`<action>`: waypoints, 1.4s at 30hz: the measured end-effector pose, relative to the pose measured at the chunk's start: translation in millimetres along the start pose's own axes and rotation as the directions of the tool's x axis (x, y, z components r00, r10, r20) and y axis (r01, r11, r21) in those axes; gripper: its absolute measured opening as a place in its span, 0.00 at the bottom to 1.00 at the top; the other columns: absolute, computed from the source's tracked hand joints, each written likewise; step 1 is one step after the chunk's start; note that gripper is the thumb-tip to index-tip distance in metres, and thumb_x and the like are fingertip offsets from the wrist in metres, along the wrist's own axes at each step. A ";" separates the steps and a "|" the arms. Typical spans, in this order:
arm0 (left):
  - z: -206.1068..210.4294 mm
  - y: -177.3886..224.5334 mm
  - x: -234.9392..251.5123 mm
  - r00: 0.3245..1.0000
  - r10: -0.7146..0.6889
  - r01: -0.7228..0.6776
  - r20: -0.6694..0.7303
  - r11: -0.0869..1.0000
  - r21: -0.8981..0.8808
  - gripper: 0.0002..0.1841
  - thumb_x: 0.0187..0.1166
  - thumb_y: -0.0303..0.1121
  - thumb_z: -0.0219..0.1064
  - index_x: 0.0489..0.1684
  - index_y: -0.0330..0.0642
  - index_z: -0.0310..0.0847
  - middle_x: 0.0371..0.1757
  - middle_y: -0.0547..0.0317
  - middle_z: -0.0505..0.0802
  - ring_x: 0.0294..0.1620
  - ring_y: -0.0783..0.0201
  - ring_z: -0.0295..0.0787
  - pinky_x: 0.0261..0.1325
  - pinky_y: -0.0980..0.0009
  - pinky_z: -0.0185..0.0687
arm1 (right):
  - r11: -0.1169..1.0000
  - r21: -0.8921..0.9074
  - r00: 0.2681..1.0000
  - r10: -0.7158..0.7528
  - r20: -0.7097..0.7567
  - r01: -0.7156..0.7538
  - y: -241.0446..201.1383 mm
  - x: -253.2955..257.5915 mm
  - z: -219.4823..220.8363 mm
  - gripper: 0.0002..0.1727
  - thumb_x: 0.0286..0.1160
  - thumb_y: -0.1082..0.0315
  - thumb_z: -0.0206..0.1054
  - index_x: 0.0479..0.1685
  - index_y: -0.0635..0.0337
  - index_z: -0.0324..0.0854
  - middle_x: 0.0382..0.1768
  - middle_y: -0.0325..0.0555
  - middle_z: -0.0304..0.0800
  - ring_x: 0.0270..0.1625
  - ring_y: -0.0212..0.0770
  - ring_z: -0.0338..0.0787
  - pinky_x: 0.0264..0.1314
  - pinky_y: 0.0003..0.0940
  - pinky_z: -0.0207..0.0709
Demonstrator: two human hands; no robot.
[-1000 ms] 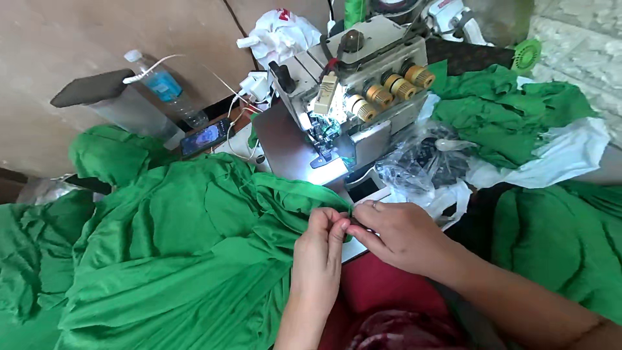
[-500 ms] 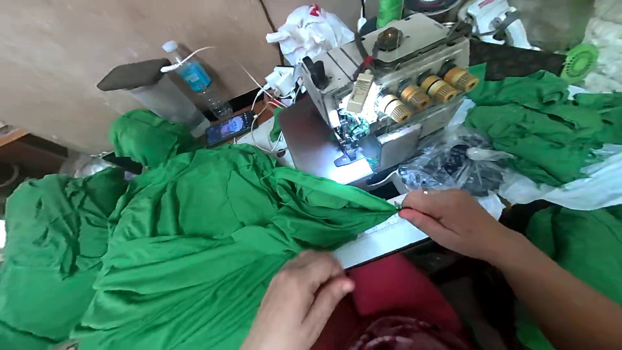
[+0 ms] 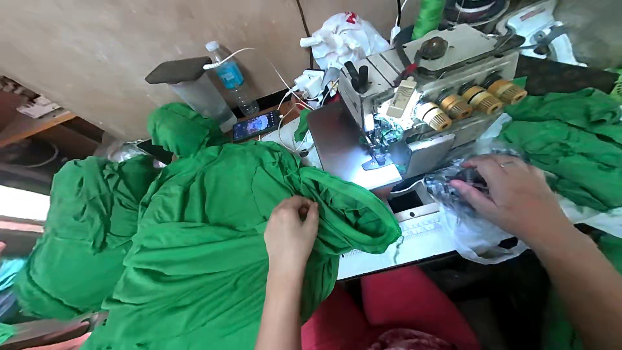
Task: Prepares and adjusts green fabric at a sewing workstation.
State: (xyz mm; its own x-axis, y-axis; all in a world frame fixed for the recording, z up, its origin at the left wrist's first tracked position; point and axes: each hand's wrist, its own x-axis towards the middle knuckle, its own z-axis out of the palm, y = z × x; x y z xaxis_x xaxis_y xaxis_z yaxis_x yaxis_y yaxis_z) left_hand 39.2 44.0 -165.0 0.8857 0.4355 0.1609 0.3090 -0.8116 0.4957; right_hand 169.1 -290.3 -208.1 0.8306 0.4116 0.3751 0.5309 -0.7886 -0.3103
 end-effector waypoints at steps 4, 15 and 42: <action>-7.6 1.0 -0.5 0.998 -0.045 0.030 -0.038 0.938 -0.344 0.10 0.78 0.36 0.62 0.37 0.41 0.87 0.28 0.68 0.89 0.28 0.78 0.85 0.35 0.76 0.81 | 0.889 0.241 0.918 -0.351 -0.185 0.389 -65.5 -10.6 -5.1 0.28 0.85 0.39 0.55 0.59 0.52 0.85 0.61 0.51 0.90 0.72 0.54 0.83 0.74 0.55 0.72; -55.5 -19.4 -7.8 0.963 0.198 0.109 0.182 0.330 -0.938 0.12 0.72 0.47 0.77 0.48 0.57 0.88 0.41 0.68 0.96 0.43 0.75 0.93 0.49 0.76 0.90 | 0.690 0.661 0.842 -0.515 0.162 0.295 -114.6 -4.4 26.7 0.28 0.71 0.49 0.74 0.63 0.58 0.83 0.46 0.45 0.96 0.49 0.43 0.93 0.61 0.54 0.78; -7.6 6.1 -44.4 0.851 0.410 -0.517 -0.327 0.760 -0.393 0.02 0.71 0.29 0.73 0.32 0.43 0.86 0.39 0.62 0.96 0.47 0.73 0.91 0.54 0.77 0.84 | 0.470 0.716 0.786 -0.592 -0.177 0.516 -154.1 2.9 22.5 0.11 0.89 0.62 0.59 0.45 0.58 0.85 0.36 0.41 0.92 0.43 0.28 0.89 0.54 0.18 0.79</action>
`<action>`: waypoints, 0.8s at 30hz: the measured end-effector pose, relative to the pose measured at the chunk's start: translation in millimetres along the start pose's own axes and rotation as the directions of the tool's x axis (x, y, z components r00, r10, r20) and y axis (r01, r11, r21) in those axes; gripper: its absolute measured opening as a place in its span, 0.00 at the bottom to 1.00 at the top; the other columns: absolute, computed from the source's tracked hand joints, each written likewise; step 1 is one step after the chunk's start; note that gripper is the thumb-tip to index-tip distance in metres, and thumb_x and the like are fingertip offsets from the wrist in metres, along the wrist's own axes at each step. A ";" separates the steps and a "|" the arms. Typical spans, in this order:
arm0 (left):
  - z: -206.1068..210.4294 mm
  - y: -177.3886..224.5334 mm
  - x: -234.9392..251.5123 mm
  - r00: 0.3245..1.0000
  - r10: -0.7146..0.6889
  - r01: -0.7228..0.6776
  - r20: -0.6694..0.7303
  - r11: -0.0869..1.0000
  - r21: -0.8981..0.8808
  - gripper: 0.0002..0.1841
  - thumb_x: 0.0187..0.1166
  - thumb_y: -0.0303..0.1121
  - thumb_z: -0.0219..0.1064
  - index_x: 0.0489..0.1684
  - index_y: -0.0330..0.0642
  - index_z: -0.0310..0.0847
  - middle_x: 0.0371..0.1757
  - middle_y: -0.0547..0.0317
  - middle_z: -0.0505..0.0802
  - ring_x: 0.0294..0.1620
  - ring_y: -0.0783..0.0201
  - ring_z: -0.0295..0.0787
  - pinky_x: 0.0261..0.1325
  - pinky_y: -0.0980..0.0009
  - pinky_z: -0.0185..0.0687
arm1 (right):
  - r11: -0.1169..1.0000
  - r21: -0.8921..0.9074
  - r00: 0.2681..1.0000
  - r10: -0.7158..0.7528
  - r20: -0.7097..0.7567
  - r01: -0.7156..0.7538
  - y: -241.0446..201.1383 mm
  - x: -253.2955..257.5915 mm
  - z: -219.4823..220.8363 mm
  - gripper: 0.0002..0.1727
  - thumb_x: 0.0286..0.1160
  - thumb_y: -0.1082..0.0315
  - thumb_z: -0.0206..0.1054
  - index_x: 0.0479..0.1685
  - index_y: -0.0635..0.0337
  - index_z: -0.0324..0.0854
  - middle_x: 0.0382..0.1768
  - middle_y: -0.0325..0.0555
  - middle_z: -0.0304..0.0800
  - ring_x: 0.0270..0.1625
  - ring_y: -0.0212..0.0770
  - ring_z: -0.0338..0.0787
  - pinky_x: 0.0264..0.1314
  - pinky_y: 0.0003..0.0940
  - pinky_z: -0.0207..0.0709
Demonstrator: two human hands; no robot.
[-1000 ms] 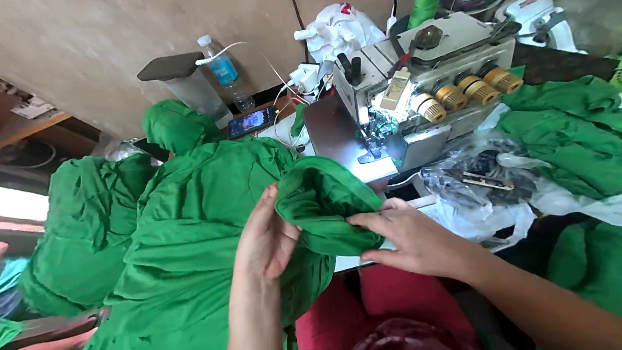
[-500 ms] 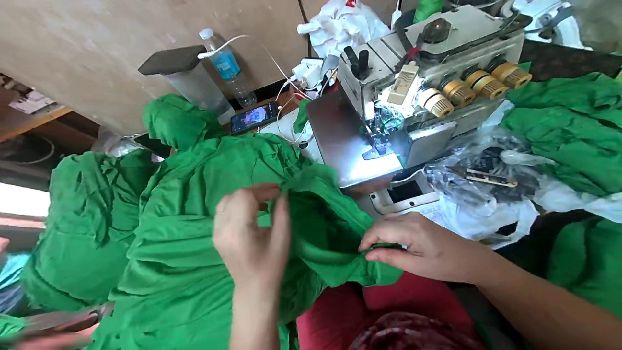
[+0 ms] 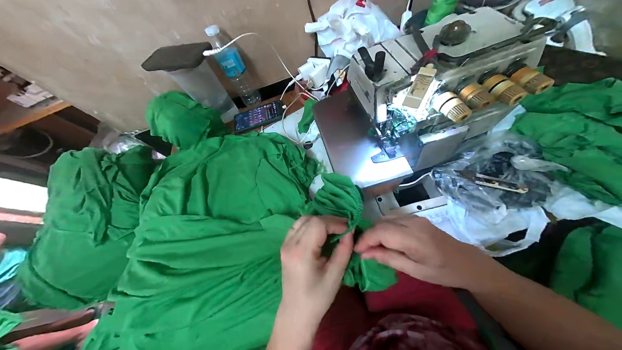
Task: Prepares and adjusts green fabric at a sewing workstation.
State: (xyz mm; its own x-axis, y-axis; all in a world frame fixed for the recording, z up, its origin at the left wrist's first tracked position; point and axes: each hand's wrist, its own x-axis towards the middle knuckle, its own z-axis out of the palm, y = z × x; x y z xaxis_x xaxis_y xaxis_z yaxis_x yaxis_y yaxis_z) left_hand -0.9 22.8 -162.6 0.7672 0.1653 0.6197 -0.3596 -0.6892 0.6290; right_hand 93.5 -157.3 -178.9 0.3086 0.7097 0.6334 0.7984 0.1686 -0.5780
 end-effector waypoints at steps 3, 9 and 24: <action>-2.4 -5.5 -3.2 0.999 -0.008 0.008 0.031 1.000 -0.020 0.01 0.71 0.27 0.72 0.32 0.42 0.86 0.41 0.60 0.97 0.50 0.72 0.92 0.58 0.76 0.84 | 0.996 -0.083 0.991 0.015 -0.129 -0.026 9.4 2.2 10.2 0.13 0.90 0.61 0.58 0.47 0.58 0.85 0.38 0.42 0.94 0.45 0.29 0.90 0.56 0.19 0.79; -6.0 -3.1 -3.8 0.997 0.014 -0.015 0.081 1.000 0.016 0.03 0.70 0.24 0.67 0.32 0.42 0.85 0.41 0.61 0.97 0.52 0.73 0.91 0.60 0.77 0.82 | 0.990 -0.135 0.979 0.004 -0.204 -0.032 11.6 3.3 17.2 0.12 0.88 0.61 0.61 0.56 0.59 0.82 0.41 0.43 0.95 0.44 0.29 0.91 0.56 0.20 0.80; -72.1 -20.2 -22.9 0.965 0.125 -0.198 0.230 0.923 0.331 0.20 0.87 0.58 0.56 0.34 0.56 0.80 0.54 0.65 0.90 0.68 0.66 0.80 0.73 0.65 0.70 | 0.962 -0.267 0.989 0.023 -0.147 -0.062 24.6 3.9 -4.6 0.14 0.90 0.58 0.58 0.47 0.55 0.87 0.35 0.40 0.94 0.40 0.32 0.89 0.53 0.27 0.78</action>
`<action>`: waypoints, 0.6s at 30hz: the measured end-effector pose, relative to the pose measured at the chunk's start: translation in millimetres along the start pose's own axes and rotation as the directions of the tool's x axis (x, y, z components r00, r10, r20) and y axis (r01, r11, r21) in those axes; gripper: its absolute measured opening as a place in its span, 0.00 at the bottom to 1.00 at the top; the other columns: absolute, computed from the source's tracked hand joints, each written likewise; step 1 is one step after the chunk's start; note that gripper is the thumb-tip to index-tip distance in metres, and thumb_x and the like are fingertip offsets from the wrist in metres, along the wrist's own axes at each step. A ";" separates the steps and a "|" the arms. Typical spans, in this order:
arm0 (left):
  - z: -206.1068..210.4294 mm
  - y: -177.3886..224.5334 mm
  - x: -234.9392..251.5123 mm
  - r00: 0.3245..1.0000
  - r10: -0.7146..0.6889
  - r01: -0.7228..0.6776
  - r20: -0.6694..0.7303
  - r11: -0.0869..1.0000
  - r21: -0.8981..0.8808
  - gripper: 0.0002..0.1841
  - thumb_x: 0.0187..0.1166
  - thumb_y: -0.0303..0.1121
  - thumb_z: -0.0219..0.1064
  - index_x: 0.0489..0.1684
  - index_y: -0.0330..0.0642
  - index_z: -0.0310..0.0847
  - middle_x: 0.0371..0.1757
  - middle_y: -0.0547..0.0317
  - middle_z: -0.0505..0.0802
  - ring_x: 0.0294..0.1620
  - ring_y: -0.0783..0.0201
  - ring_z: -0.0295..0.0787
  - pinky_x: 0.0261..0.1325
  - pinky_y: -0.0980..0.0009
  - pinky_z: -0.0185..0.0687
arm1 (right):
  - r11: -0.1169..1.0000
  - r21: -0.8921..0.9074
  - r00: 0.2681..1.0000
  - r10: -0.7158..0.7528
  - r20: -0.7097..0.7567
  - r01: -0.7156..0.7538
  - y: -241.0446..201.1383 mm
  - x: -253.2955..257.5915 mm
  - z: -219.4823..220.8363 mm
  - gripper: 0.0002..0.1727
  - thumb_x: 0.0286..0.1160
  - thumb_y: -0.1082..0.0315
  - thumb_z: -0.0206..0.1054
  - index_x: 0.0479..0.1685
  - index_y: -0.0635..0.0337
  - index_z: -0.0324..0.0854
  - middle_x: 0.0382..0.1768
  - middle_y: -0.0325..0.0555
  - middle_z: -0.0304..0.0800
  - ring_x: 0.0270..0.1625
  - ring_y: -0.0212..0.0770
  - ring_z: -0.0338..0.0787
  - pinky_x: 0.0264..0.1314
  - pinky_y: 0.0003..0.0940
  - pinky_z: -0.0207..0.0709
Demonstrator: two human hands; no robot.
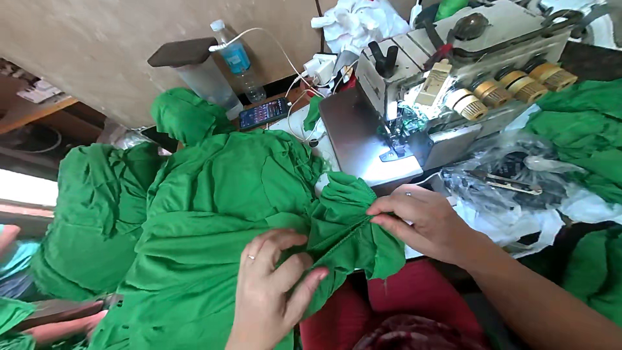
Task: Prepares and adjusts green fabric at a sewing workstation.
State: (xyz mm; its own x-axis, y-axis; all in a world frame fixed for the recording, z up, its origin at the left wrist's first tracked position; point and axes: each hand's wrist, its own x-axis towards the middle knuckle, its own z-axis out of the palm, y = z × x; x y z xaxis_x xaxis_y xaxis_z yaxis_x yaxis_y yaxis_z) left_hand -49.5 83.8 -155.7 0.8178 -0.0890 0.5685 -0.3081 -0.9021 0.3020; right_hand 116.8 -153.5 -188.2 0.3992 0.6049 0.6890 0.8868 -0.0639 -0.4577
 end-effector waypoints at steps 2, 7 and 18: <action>-0.5 1.6 2.2 0.996 0.004 -0.007 -0.084 0.999 -0.035 0.16 0.84 0.50 0.67 0.31 0.49 0.83 0.45 0.62 0.94 0.58 0.68 0.89 0.64 0.71 0.80 | 1.000 0.025 1.000 -0.001 -0.007 0.001 -2.1 -0.2 2.3 0.13 0.89 0.59 0.59 0.46 0.55 0.86 0.34 0.40 0.93 0.39 0.31 0.88 0.52 0.27 0.76; 10.4 8.2 6.8 0.990 -0.089 0.098 -0.111 0.992 0.075 0.15 0.83 0.44 0.69 0.53 0.43 0.84 0.38 0.58 0.94 0.42 0.67 0.90 0.51 0.74 0.82 | 1.000 -0.012 1.000 0.012 -0.005 -0.012 -1.3 0.2 -0.9 0.13 0.87 0.59 0.60 0.44 0.53 0.88 0.35 0.40 0.93 0.43 0.33 0.89 0.53 0.30 0.76; 61.8 19.1 28.2 0.973 -0.231 0.150 -0.010 0.666 -0.730 0.05 0.82 0.48 0.68 0.42 0.67 0.89 0.62 0.88 0.90 0.78 0.78 0.76 0.85 0.70 0.68 | 0.997 0.043 0.929 0.045 0.368 -0.066 -12.1 -23.0 -36.0 0.07 0.73 0.63 0.69 0.41 0.57 0.87 0.35 0.47 0.91 0.39 0.48 0.92 0.46 0.50 0.83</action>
State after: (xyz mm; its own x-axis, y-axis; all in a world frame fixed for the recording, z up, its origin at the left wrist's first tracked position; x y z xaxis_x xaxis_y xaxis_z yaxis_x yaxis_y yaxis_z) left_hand -2.3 37.9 -181.2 0.8618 0.1260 0.4913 -0.4373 -0.3061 0.8456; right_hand 105.2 -195.2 -178.3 0.3250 0.8511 0.4123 0.8478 -0.0691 -0.5258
